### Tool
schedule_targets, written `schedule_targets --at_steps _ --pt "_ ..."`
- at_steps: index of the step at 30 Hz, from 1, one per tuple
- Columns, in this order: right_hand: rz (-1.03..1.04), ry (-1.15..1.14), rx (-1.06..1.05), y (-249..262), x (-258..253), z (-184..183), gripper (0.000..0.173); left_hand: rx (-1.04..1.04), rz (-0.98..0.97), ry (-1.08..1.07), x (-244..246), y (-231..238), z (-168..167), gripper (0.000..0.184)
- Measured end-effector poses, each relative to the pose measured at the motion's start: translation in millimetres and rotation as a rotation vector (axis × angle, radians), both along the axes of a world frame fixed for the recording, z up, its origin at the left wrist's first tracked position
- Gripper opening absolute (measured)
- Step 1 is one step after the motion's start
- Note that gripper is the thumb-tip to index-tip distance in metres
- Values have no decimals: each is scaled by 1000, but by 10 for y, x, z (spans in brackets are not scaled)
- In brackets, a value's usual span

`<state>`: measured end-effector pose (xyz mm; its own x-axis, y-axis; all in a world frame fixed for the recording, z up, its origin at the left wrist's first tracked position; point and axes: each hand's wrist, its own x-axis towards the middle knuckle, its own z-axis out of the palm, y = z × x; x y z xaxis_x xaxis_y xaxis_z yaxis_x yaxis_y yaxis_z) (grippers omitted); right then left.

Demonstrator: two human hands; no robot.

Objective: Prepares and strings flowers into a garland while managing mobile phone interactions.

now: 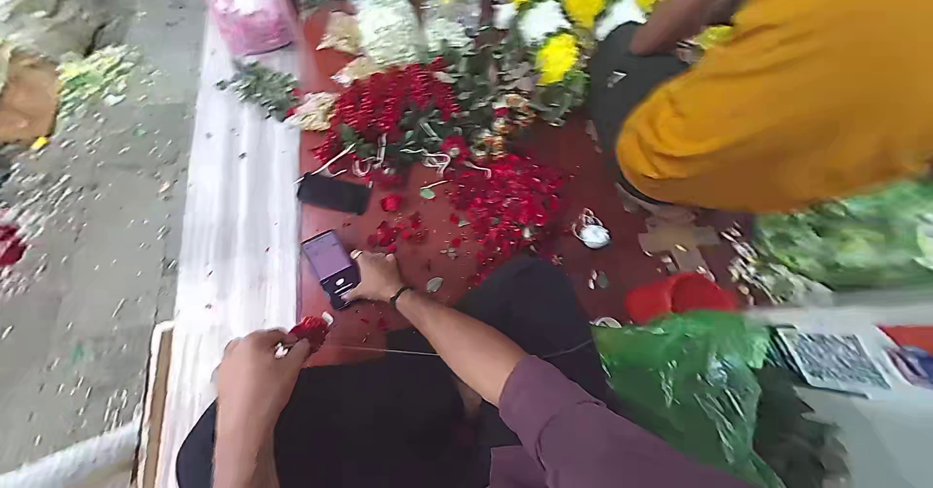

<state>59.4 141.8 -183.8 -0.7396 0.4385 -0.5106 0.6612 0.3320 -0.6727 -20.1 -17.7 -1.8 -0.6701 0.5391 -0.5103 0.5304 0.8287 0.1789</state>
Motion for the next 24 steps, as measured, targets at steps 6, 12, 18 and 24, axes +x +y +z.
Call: schedule_targets --at_steps 6,12,18,24 --pt "-35 95 -282 197 162 170 79 17 -26 -62 95 60 133 18" --pt "-208 109 -125 850 466 282 19 183 6 -175 172 89 142 12" --pt "-325 -32 -74 923 379 -54 25 300 74 -352 245 144 35 5" --pt "-339 -12 5 759 239 -30 19 232 110 -294 203 170 47 5"
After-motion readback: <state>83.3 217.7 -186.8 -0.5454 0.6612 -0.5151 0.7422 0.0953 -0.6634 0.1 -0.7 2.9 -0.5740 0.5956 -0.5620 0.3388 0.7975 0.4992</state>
